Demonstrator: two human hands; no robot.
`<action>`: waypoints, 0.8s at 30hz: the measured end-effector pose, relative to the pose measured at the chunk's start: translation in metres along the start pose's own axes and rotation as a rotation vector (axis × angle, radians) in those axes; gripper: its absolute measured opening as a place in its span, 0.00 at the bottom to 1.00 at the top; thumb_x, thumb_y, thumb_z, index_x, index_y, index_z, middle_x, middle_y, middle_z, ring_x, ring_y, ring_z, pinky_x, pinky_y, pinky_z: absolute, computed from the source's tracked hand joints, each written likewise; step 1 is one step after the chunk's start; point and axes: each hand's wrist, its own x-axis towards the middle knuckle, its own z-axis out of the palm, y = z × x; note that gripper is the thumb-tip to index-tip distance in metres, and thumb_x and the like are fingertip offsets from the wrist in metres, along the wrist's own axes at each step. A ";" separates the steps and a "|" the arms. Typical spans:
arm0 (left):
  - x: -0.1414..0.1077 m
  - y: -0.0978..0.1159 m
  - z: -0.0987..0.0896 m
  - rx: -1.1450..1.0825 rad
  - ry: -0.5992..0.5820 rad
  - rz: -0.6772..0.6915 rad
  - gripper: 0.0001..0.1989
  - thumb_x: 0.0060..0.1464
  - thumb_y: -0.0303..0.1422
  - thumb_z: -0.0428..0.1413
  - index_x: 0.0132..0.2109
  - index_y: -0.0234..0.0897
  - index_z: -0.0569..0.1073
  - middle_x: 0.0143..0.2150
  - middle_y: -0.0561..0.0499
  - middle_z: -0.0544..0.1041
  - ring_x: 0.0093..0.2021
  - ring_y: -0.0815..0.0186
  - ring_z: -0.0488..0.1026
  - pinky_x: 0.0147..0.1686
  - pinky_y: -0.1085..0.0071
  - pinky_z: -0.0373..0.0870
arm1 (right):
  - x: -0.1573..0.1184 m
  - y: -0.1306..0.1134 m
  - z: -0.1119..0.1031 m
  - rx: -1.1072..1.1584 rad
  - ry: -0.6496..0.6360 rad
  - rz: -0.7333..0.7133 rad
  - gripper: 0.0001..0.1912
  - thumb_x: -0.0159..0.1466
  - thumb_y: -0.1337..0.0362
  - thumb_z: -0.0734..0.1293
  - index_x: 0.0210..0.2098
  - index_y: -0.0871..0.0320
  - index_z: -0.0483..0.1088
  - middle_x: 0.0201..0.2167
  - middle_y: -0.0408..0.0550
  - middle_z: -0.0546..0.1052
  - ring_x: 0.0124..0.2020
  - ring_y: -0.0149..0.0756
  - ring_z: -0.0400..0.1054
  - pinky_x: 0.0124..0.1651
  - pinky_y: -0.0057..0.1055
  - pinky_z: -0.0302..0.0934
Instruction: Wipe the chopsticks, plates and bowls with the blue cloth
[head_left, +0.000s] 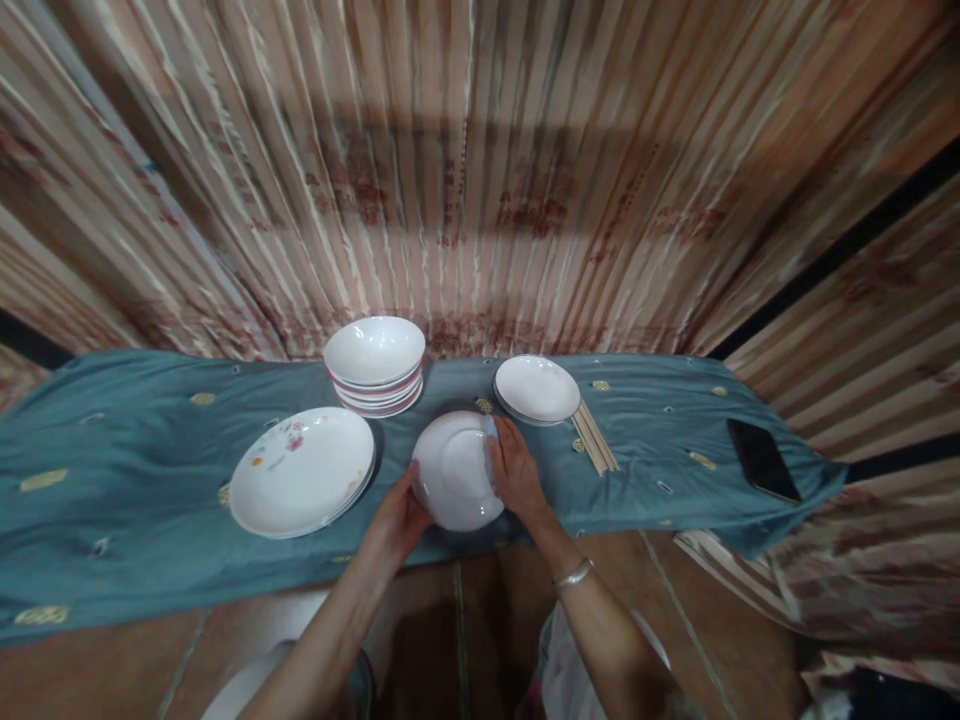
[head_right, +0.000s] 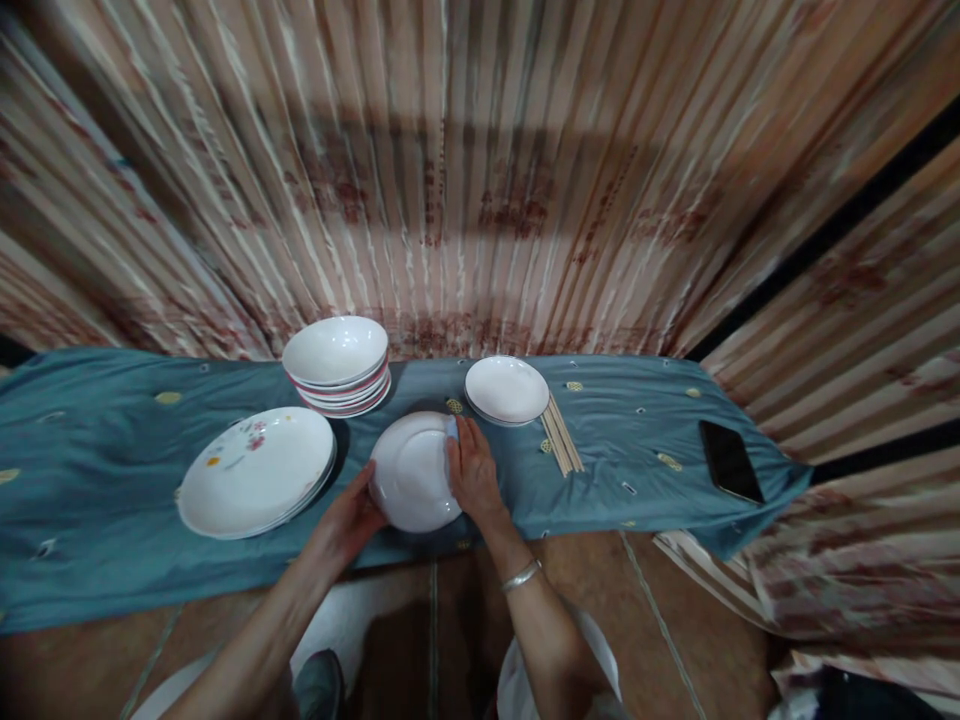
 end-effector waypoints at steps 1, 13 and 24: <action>0.001 0.000 0.000 -0.006 -0.003 -0.003 0.06 0.51 0.29 0.60 0.38 0.32 0.75 0.32 0.47 0.79 0.39 0.59 0.77 0.43 0.63 0.74 | -0.003 0.001 0.000 0.001 -0.006 0.011 0.26 0.71 0.58 0.49 0.61 0.68 0.58 0.59 0.64 0.66 0.63 0.43 0.57 0.62 0.47 0.57; 0.008 -0.005 0.002 -0.054 0.004 -0.006 0.08 0.58 0.23 0.50 0.37 0.33 0.74 0.32 0.48 0.79 0.39 0.64 0.77 0.43 0.69 0.75 | -0.043 0.000 -0.008 -0.097 -0.091 -0.103 0.26 0.70 0.64 0.52 0.66 0.64 0.51 0.64 0.60 0.60 0.68 0.42 0.48 0.65 0.50 0.54; 0.009 -0.013 -0.003 -0.071 -0.096 0.073 0.08 0.55 0.24 0.51 0.33 0.34 0.74 0.31 0.46 0.79 0.45 0.59 0.76 0.48 0.65 0.71 | -0.067 -0.028 -0.007 -0.251 -0.096 -0.143 0.27 0.69 0.66 0.54 0.67 0.61 0.48 0.63 0.60 0.62 0.66 0.45 0.51 0.62 0.50 0.58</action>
